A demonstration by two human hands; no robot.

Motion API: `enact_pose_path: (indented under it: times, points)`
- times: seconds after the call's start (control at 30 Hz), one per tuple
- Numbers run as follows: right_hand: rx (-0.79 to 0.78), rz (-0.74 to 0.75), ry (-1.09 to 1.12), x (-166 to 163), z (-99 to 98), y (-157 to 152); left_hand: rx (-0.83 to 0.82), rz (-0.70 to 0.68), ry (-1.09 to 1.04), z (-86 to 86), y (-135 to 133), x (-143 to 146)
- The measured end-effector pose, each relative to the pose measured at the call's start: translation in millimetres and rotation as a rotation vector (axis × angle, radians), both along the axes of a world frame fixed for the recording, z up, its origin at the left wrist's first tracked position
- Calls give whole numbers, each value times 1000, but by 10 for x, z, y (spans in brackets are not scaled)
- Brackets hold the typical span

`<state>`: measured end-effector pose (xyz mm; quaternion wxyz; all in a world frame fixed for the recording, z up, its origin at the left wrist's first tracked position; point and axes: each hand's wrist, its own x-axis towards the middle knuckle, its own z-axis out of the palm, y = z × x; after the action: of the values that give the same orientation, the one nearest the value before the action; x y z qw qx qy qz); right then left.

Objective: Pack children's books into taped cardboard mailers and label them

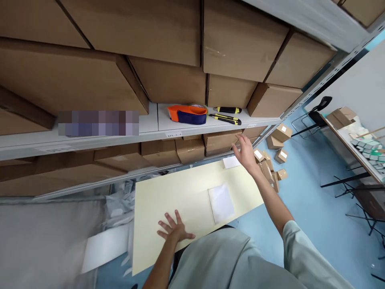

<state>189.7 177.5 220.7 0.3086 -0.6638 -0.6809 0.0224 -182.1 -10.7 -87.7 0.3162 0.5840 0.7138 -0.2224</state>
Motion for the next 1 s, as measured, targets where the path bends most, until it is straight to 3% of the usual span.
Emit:
enact_pose_path:
  times: [0.13,0.23,0.33,0.47,0.6,0.67,0.73,0.87,0.93,1.0]
  points:
    - [-9,30,-120,83,252,750,37,10,-44,-99,-25,-33]
    - [-75,40,-193,107,248,1236,50,14,-46,-140,-39,-34]
    - [-113,37,-227,81,195,1523,24,11,-37,-138,-53,-30]
    - [-68,81,-228,81,177,1508,20,3,-17,-80,-73,-25]
    - [86,27,-182,104,37,975,-24,14,-43,1,-66,-21]
    - [162,-76,-118,29,-211,508,-38,13,-43,21,-63,-16]
    - [183,-153,-39,-136,-615,-43,-36,9,-35,18,-69,-10]
    - [-113,14,70,-596,-1694,-1084,-15,5,-40,-17,-98,-11]
    - [-266,95,76,-784,-2182,-1444,-27,1,-43,-14,-106,-21]
    - [-352,111,48,-909,-2536,-1670,-51,3,-48,11,-105,-32]
